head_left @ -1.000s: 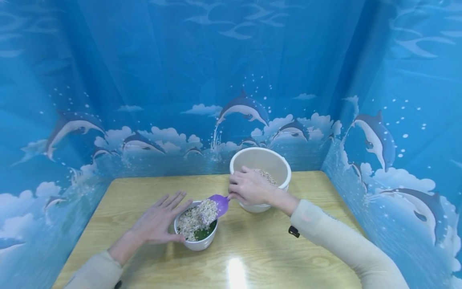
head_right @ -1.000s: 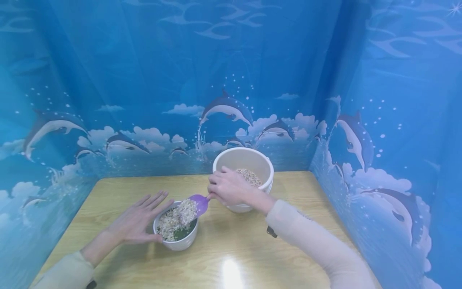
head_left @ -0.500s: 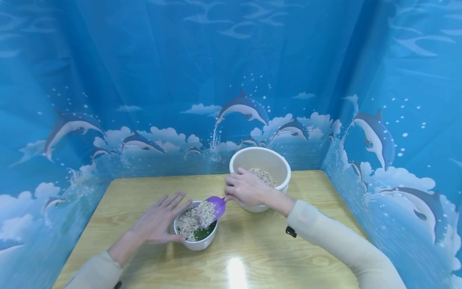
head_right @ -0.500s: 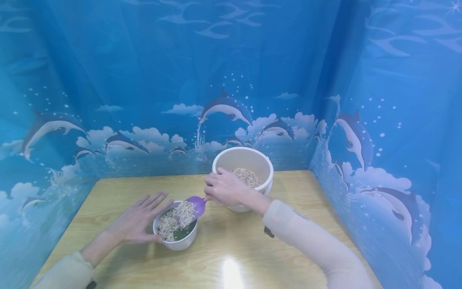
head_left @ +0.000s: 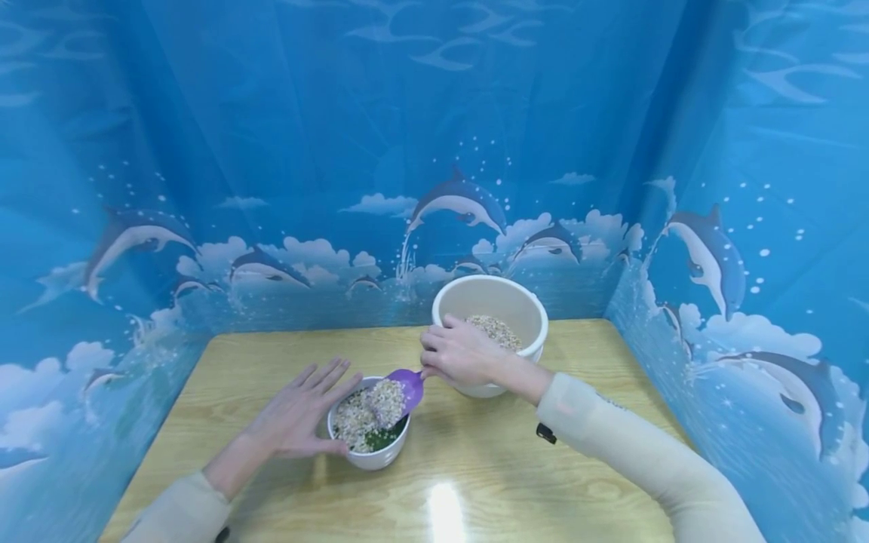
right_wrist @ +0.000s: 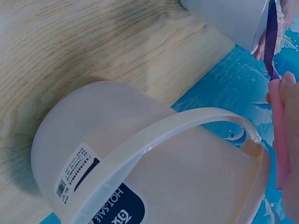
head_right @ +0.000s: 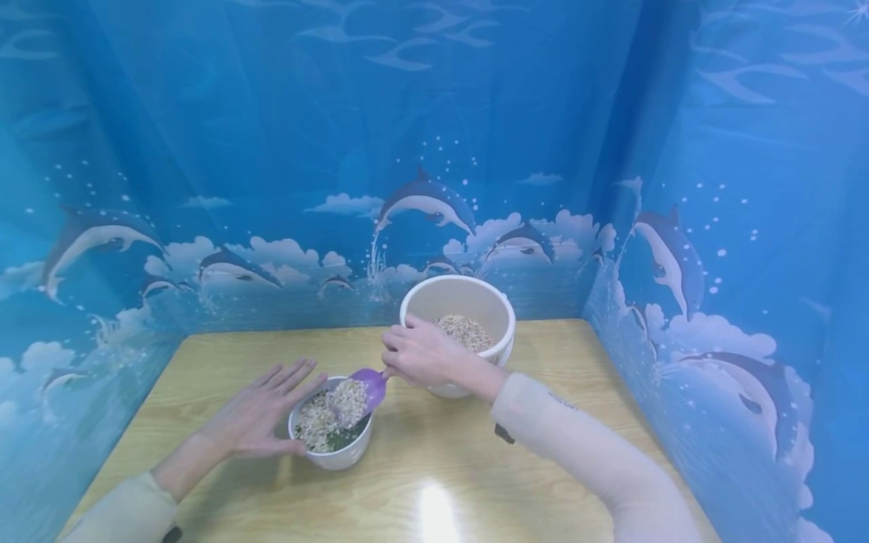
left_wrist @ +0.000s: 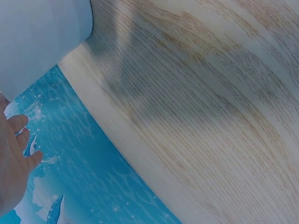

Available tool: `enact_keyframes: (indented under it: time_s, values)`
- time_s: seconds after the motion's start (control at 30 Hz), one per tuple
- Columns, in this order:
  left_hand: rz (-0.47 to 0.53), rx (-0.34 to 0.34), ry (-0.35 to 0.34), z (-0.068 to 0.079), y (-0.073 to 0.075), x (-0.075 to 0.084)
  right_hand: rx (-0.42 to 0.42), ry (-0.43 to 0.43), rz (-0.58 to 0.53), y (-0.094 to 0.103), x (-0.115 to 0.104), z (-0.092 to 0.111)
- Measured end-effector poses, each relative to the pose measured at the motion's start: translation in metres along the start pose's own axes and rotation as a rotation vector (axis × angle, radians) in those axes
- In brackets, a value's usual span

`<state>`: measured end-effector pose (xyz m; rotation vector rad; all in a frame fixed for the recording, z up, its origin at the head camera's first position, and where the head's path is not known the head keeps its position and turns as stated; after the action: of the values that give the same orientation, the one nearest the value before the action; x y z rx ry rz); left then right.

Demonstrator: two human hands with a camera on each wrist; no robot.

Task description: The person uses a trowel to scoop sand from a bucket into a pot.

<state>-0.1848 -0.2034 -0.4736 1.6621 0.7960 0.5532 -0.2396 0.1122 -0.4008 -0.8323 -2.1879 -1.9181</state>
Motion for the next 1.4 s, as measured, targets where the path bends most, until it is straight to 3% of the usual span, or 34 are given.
enact_keyframes:
  time_s: [0.67, 1.4]
  values:
    - [0.019, -0.011, 0.008, 0.0, 0.0, 0.0, 0.011, 0.039, 0.09, -0.004, -0.005, -0.005]
    - [0.02, -0.029, 0.021, 0.0, 0.0, 0.001, 0.037, 0.068, 0.117, 0.0, -0.009, -0.012]
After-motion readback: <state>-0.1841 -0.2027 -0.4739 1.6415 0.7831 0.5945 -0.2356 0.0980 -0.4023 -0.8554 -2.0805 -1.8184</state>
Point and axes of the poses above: each hand's wrist, its own z-axis away from the middle knuckle, its own y-axis out of the back of the hand, x = y × z, the point moved 2 cm from there along -z, towards the middle knuckle, and after that the axes turned 5 degrees about y, right-handed, at the moved point
